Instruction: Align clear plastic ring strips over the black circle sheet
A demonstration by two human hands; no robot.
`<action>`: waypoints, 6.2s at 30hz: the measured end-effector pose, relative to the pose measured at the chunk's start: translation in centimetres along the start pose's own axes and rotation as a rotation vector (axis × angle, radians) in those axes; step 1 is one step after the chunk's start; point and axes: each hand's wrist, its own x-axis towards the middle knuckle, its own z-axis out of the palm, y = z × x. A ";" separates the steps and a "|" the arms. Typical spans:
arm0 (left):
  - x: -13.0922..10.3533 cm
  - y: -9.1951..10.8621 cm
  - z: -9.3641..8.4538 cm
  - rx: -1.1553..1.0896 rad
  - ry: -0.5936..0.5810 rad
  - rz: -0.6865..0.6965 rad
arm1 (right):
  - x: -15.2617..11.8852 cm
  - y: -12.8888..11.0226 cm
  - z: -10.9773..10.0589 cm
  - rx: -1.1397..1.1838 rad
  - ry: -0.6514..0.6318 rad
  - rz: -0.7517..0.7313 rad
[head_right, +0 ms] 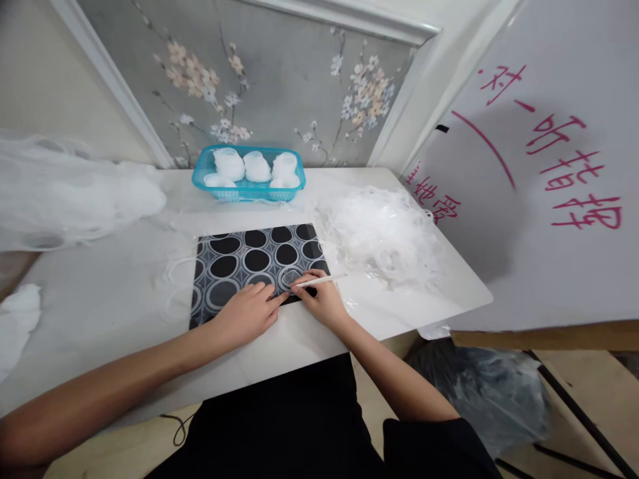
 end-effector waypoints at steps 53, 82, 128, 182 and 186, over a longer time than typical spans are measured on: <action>1.3 -1.7 0.3 -0.349 0.021 -0.019 | -1.2 -0.2 0.6 -0.280 0.035 -0.225; -6.1 -0.7 -0.4 -0.014 -0.024 -0.186 | 1.8 -2.4 3.3 0.086 -0.220 -0.131; -11.0 -2.7 0.3 -0.136 -0.175 -0.318 | 2.5 -5.4 8.2 -0.130 -0.308 -0.414; -13.7 -5.8 -1.8 -0.361 -0.223 -0.444 | 7.8 -7.8 11.5 -0.124 -0.671 -0.965; -13.7 -6.0 -2.1 -0.409 -0.204 -0.439 | 9.7 -8.1 12.5 -0.213 -0.654 -1.097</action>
